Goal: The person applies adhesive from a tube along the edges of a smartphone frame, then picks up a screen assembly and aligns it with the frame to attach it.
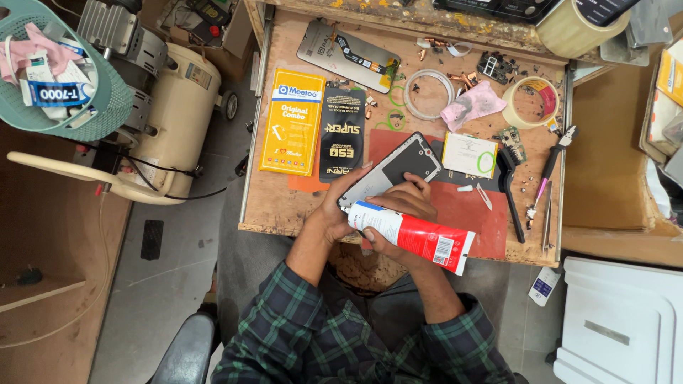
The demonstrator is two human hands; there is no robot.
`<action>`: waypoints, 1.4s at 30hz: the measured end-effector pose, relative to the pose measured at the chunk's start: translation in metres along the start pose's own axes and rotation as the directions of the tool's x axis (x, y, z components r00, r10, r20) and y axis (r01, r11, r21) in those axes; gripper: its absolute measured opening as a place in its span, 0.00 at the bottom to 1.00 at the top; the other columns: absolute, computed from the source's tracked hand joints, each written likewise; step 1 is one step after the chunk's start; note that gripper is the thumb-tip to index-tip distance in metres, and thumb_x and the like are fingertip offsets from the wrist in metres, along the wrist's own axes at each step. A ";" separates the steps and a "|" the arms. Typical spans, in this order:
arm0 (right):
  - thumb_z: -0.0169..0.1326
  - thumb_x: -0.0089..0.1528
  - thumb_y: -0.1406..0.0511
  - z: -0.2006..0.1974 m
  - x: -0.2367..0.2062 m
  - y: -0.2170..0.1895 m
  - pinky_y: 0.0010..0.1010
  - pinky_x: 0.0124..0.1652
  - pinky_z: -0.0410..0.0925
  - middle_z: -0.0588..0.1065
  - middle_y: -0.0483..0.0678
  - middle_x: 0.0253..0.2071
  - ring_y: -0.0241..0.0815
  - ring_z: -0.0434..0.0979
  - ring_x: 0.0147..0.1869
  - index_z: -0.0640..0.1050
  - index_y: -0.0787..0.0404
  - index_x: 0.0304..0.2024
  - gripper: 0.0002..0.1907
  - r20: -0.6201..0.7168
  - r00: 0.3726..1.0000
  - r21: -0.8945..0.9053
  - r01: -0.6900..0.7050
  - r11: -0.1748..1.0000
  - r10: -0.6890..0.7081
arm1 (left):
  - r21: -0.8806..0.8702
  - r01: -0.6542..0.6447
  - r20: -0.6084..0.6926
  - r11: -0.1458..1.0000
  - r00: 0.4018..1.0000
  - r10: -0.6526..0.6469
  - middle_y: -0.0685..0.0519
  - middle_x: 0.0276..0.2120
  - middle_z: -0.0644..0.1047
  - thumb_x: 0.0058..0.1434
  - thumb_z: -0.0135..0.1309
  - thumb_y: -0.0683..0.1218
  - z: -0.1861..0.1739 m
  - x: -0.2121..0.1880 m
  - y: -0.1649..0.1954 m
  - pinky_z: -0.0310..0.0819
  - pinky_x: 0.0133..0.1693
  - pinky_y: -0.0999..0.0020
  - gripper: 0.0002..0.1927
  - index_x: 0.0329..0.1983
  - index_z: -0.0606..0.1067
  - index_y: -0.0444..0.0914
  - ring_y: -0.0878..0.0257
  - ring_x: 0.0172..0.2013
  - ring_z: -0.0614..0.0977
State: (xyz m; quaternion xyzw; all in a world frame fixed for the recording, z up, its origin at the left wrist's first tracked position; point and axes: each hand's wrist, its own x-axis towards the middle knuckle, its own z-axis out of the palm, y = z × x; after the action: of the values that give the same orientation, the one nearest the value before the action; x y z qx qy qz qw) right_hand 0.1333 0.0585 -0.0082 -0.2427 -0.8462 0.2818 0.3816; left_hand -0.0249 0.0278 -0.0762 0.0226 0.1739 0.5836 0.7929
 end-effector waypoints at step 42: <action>0.58 0.61 0.44 0.000 -0.018 0.039 0.50 0.69 0.65 0.81 0.51 0.43 0.48 0.79 0.53 0.81 0.64 0.46 0.29 -0.084 0.987 0.482 -0.083 0.872 0.140 | 0.058 0.101 -0.147 0.993 0.985 -0.092 0.43 0.51 0.80 0.70 0.47 0.58 -0.011 -0.002 0.009 0.80 0.51 0.57 0.28 0.62 0.72 0.33 0.52 0.50 0.83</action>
State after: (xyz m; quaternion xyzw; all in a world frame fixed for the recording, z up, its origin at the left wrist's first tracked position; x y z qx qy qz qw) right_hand 0.1514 0.0758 -0.0435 -0.2056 -0.7117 0.4885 0.4611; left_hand -0.0370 0.0265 -0.0838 -0.0023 0.2504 0.5388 0.8044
